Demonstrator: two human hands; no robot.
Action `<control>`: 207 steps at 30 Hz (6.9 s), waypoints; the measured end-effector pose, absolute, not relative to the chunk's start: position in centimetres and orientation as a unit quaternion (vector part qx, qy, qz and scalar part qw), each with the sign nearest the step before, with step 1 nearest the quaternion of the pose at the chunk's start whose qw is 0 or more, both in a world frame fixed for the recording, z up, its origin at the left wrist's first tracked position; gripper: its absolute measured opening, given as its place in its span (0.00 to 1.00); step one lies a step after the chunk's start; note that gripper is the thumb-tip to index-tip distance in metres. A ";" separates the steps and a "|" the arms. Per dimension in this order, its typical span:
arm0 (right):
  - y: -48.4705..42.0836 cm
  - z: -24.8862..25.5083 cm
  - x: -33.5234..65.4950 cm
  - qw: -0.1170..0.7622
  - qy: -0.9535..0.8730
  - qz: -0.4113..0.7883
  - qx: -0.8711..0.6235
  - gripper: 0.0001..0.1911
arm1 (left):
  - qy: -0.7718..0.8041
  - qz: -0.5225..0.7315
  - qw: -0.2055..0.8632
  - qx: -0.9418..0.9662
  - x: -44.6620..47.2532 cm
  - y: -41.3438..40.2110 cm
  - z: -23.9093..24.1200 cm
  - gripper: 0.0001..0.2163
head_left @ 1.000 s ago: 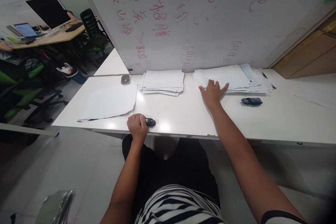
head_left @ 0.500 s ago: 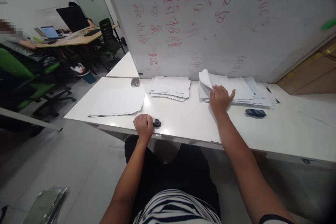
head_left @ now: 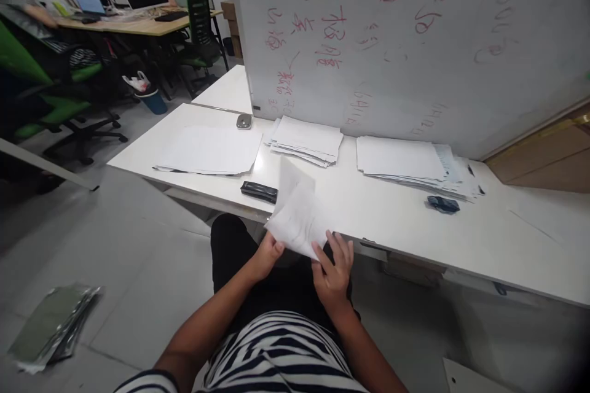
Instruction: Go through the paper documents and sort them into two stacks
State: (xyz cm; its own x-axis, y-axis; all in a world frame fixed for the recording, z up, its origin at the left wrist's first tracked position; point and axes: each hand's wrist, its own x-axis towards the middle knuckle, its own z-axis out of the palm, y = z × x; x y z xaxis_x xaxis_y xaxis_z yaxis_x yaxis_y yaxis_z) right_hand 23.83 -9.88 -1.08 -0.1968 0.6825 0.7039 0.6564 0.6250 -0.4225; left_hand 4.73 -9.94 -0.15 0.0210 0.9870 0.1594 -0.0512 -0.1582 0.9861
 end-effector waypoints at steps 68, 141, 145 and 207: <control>-9.5 -2.5 27.6 0.498 -0.326 0.572 -0.565 0.25 | 0.725 0.315 0.000 0.612 -3.0 1.0 2.2 0.15; -9.5 1.2 27.0 0.512 -0.321 0.610 -0.512 0.23 | 0.698 0.325 -0.059 0.635 -2.9 1.1 1.7 0.12; -9.5 1.1 27.0 0.511 -0.324 0.609 -0.512 0.23 | 0.702 0.307 -0.052 0.641 -2.7 1.0 2.1 0.11; 16.8 7.3 19.3 0.441 -0.552 0.398 -0.585 0.27 | 0.722 0.341 -0.140 0.585 -0.6 -0.2 0.6 0.11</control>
